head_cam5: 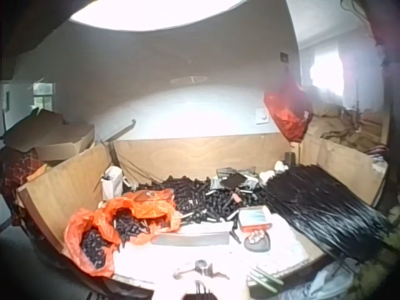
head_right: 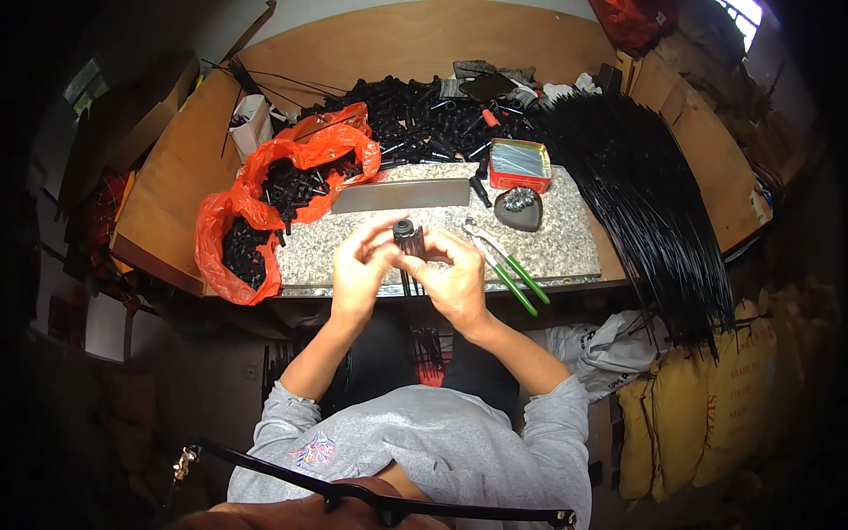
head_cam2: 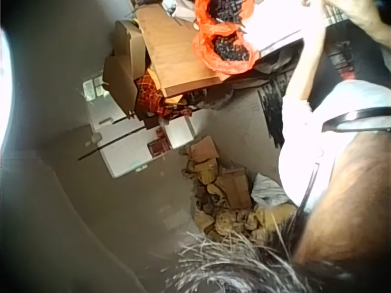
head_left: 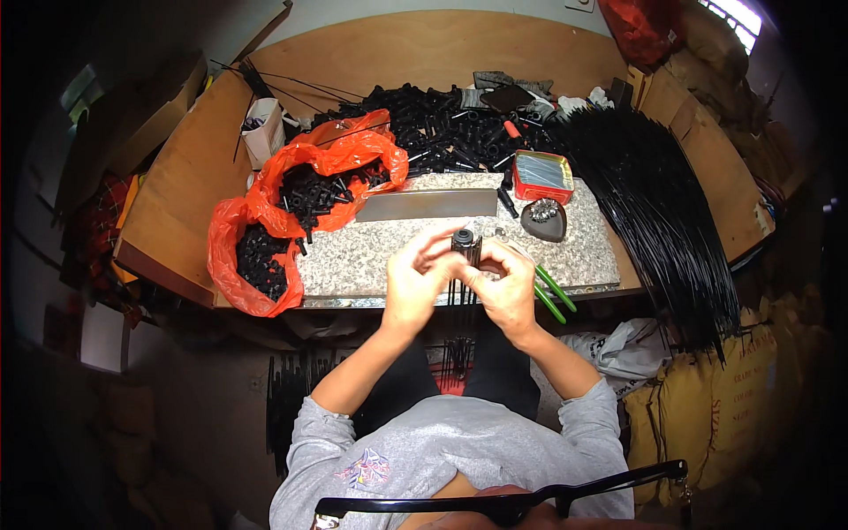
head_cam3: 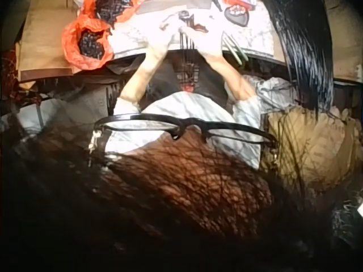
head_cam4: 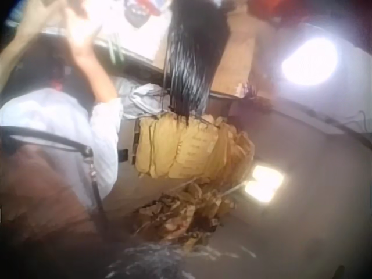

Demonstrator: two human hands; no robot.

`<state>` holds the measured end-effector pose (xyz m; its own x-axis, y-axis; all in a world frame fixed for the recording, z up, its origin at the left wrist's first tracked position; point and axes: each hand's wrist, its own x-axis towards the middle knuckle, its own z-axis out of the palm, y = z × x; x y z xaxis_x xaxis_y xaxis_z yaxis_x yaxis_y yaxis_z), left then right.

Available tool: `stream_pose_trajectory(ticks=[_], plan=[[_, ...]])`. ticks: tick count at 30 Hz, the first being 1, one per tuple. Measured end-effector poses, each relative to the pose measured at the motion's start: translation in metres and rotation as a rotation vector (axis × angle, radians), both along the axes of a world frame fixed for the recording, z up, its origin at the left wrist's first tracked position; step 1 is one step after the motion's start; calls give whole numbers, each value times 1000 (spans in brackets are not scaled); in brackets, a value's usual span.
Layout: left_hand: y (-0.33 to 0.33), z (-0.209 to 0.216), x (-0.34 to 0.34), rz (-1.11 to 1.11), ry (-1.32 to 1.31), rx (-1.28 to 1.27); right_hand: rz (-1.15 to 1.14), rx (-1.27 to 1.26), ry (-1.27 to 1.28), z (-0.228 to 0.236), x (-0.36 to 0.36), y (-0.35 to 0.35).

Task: The person is assembling a mechanical component by inserting long black rods into a central hub and using pliers to secure or adjust them.

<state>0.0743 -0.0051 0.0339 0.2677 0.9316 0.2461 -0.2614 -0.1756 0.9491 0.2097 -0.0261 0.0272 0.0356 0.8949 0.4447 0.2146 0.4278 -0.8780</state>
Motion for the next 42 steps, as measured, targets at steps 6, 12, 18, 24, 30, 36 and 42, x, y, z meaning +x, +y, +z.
stream_pose_trajectory(ticks=[6,12,18,24,30,36,42], plan=[[-7,13,-3,-23,-25,-66,-47,185,-226,12,-2,-13],[-16,18,-4,-19,-2,58,106,107,-189,19,6,-19],[-20,-1,-9,1,-27,56,18,233,-356,-2,-2,-15],[-13,-23,-23,-60,-27,40,123,167,-264,-14,-5,-8],[-7,-37,-30,-206,-60,116,213,-64,30,-28,-5,-2],[-3,-48,-38,-264,12,117,190,-42,45,-27,-10,-5],[-13,-63,-39,-253,70,99,320,-212,125,-33,-1,3]])
